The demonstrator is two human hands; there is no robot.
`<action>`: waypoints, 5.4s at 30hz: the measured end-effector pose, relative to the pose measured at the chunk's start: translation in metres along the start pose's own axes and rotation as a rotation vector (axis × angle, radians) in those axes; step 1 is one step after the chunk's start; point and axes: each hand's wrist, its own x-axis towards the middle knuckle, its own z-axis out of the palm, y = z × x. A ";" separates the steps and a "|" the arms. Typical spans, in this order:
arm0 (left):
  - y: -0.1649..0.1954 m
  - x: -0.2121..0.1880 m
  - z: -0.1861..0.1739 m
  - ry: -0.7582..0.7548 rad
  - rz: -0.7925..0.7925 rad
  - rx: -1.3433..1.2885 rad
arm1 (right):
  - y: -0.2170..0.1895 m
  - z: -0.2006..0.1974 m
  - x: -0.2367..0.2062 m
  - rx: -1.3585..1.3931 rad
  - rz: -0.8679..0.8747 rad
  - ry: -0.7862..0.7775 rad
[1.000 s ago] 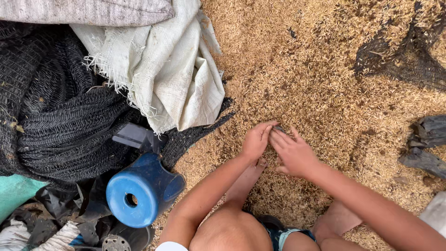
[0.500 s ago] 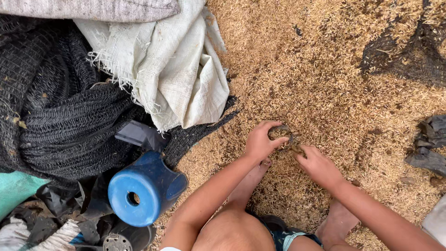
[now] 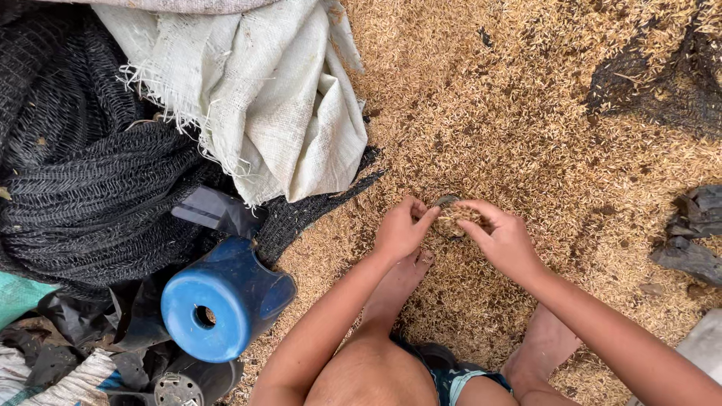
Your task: The person sits on a large pile of grains and uses their hands to sift through the material, picking out dark debris and placing it into a nearby white plastic crate. The person repeatedly scoops grains, inspects them, and discards unwanted pieces.
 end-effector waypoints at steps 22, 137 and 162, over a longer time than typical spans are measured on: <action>0.015 -0.017 -0.020 0.059 0.662 0.517 | 0.055 -0.032 0.032 -0.256 0.005 0.038; 0.016 -0.010 0.002 -0.068 -0.051 0.153 | 0.040 -0.004 0.026 -0.056 -0.311 0.192; 0.075 -0.040 0.007 -0.389 0.341 -0.265 | 0.059 -0.103 -0.072 0.380 -0.036 0.124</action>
